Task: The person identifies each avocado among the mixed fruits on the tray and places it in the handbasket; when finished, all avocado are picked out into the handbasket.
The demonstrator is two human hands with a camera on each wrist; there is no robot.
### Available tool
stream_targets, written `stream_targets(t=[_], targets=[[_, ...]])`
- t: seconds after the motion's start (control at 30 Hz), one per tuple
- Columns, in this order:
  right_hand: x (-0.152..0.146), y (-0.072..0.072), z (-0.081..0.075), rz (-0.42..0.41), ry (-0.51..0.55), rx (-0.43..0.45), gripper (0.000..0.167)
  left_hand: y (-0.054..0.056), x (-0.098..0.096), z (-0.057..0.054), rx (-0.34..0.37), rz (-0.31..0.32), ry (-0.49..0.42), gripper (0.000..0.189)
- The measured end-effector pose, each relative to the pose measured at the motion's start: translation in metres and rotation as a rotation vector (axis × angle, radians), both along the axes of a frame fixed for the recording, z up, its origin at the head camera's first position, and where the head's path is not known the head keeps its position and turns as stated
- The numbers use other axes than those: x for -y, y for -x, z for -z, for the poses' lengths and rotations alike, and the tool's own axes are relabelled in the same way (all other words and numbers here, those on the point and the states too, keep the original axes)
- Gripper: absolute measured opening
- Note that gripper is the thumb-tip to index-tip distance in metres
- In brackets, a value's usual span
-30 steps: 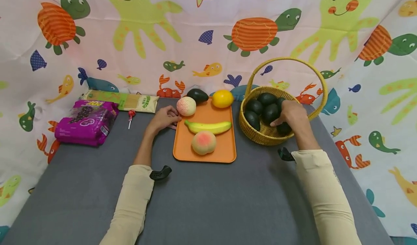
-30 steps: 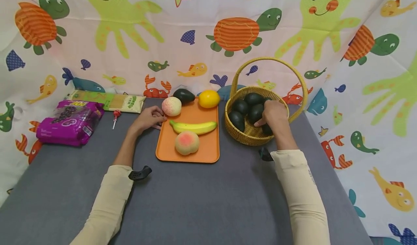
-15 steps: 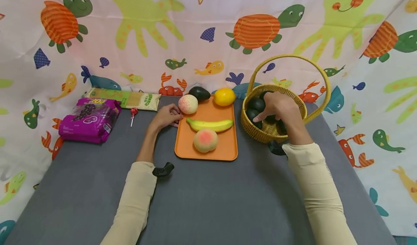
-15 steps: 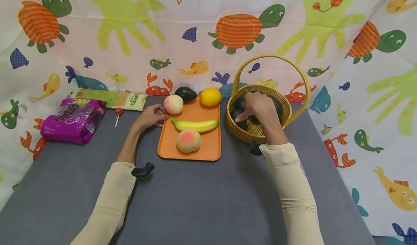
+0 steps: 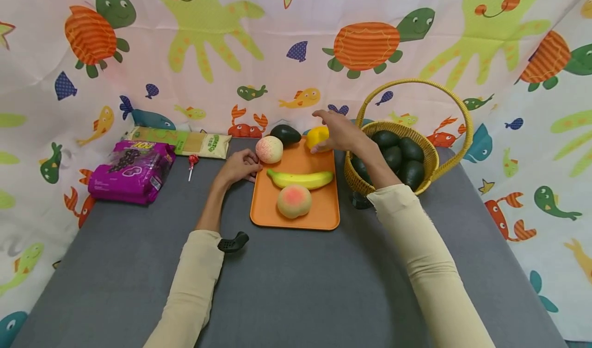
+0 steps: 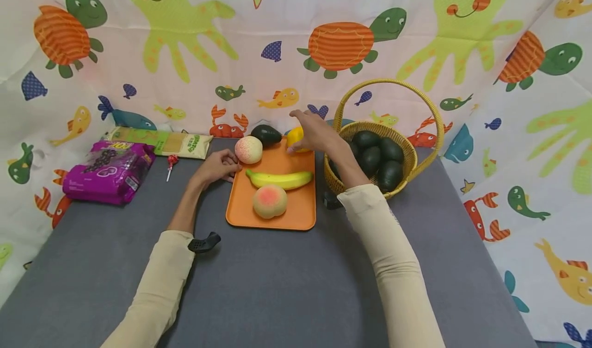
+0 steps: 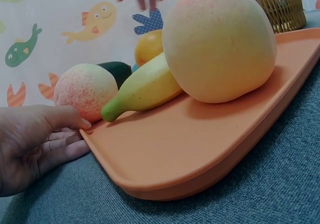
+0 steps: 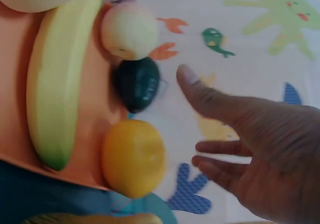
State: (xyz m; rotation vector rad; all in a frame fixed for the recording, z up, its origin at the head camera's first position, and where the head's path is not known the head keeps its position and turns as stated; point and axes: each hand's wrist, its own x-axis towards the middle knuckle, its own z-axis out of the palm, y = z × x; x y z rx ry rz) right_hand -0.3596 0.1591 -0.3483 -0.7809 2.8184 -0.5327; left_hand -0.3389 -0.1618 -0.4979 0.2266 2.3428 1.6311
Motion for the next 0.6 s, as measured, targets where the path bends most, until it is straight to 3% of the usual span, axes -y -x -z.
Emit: stream_targets(t=[0.27,0.6], targets=[[0.033,0.03,0.027,-0.129,0.021,0.02,0.107,-0.001,0.001,-0.002,0.007,-0.02,0.004,0.032],[0.053,0.054,0.05,-0.163,-0.139,0.076,0.111,0.0,-0.001,-0.001,0.013,-0.009,0.003,0.035]])
